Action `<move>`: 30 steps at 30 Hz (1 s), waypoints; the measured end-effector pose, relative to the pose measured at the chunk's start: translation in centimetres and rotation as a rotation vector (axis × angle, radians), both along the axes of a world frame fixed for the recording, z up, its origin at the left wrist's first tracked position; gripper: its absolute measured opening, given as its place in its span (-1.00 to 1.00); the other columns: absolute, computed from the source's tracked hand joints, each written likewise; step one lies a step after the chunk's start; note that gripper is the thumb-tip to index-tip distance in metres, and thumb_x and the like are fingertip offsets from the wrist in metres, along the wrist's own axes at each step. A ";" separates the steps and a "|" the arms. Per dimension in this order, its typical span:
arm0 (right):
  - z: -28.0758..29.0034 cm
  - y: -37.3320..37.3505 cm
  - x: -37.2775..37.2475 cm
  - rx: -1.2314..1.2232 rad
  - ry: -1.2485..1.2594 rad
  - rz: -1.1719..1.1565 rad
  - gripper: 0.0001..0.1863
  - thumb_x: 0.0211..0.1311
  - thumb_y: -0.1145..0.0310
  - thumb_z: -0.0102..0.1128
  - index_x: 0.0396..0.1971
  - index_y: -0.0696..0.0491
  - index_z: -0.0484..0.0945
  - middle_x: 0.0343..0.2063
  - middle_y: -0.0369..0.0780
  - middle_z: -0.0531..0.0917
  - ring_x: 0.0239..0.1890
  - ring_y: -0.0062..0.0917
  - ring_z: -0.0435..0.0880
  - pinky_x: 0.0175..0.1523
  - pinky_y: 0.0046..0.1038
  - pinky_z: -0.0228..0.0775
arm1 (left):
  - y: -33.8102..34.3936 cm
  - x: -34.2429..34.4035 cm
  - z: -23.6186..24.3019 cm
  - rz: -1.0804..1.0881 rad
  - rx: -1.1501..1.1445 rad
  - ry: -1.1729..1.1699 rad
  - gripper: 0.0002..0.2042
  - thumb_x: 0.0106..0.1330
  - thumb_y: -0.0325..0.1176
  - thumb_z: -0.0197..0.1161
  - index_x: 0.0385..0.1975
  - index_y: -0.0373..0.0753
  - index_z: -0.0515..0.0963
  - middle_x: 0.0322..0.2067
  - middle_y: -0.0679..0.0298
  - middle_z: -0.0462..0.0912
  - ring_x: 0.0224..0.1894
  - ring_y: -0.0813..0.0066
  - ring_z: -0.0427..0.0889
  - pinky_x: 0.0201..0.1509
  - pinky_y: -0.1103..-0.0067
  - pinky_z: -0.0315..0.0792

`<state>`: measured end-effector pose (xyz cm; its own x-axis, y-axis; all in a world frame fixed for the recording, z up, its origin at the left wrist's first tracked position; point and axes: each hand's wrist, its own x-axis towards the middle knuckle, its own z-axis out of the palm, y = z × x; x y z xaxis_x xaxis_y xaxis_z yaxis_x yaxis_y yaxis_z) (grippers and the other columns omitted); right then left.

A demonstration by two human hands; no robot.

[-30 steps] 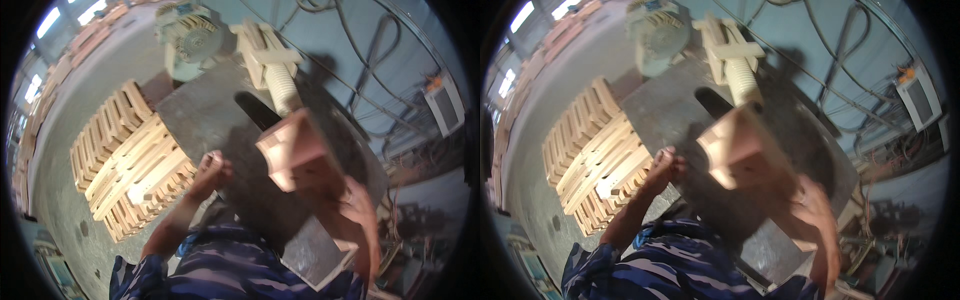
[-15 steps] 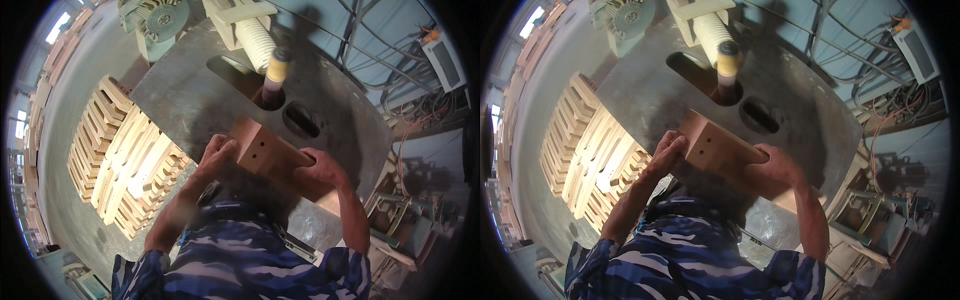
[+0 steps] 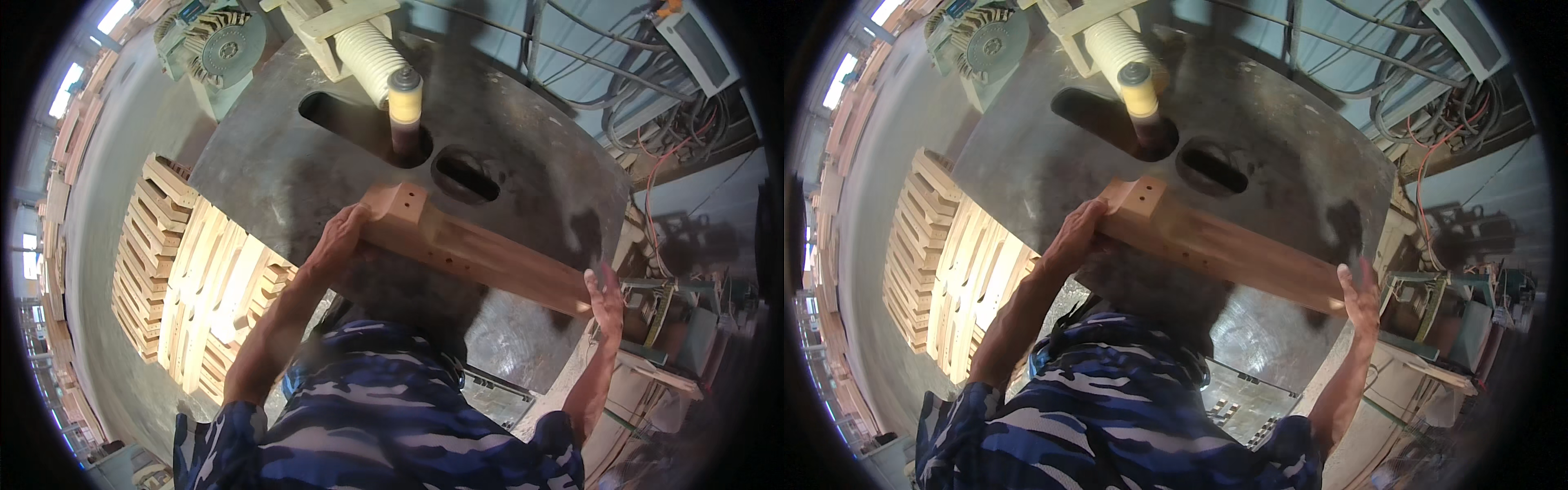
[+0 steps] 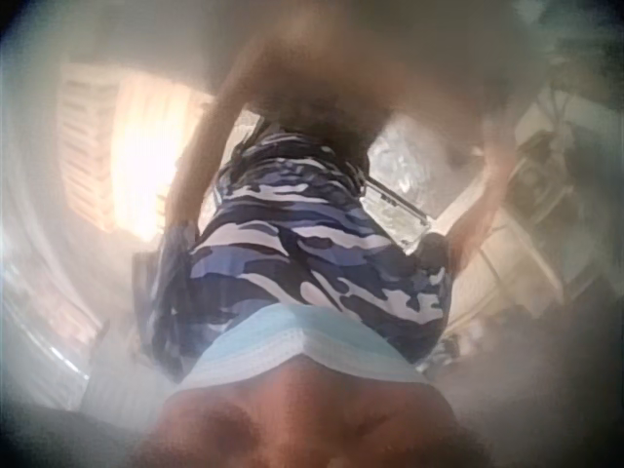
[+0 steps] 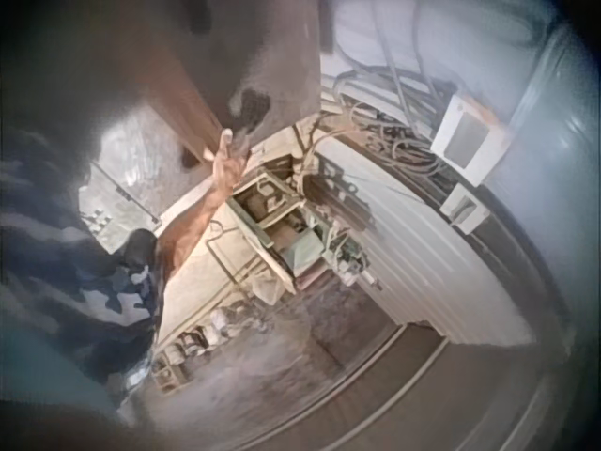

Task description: The person repeatedly picks up wooden pieces from a stack, guides them against a spinning spindle sander to shape the edges, and then places the finished pieces back onto the stack. The process is repeated for several identical wooden components.

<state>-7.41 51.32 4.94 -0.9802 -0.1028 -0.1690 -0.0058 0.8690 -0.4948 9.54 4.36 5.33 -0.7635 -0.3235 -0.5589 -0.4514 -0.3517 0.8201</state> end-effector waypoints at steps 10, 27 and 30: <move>-0.9 1.7 -0.1 -0.018 -0.044 -0.254 -0.27 0.29 -0.30 -0.18 -0.02 0.12 0.49 -0.29 -0.12 0.61 -0.28 -0.34 0.60 -0.17 -0.36 0.45 | -2.1 -0.9 2.4 -0.337 -0.146 0.158 -0.09 0.18 0.37 0.06 0.33 -0.25 0.08 0.23 -0.05 0.26 0.25 0.14 0.33 0.28 0.27 0.24; -7.3 2.1 -2.2 -1.201 -0.022 -0.475 -0.41 0.33 -0.13 -0.01 0.05 0.12 0.42 0.02 -0.14 0.52 0.11 -0.40 0.44 0.25 -0.31 0.19 | -2.3 -1.4 -2.7 -0.053 -0.454 0.058 -0.24 0.33 0.15 0.08 0.28 -0.40 0.14 0.17 0.01 0.35 0.13 0.26 0.44 0.15 0.44 0.35; -7.3 1.3 -1.9 -1.198 0.019 -0.485 -0.38 0.35 -0.13 -0.07 0.08 0.15 0.34 0.03 -0.13 0.49 0.13 -0.40 0.41 0.29 -0.30 0.12 | -1.2 -4.4 -4.2 -0.110 -0.329 0.244 -0.44 0.41 0.04 0.03 0.13 -0.37 0.32 -0.09 0.24 0.47 -0.14 0.55 0.44 -0.08 0.59 0.38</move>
<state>-9.31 52.60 -2.40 -0.9611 0.1850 -0.2052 0.1681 -0.1977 -0.9657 5.16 3.13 1.17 -0.9008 -0.3632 -0.2382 -0.2503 -0.0141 0.9681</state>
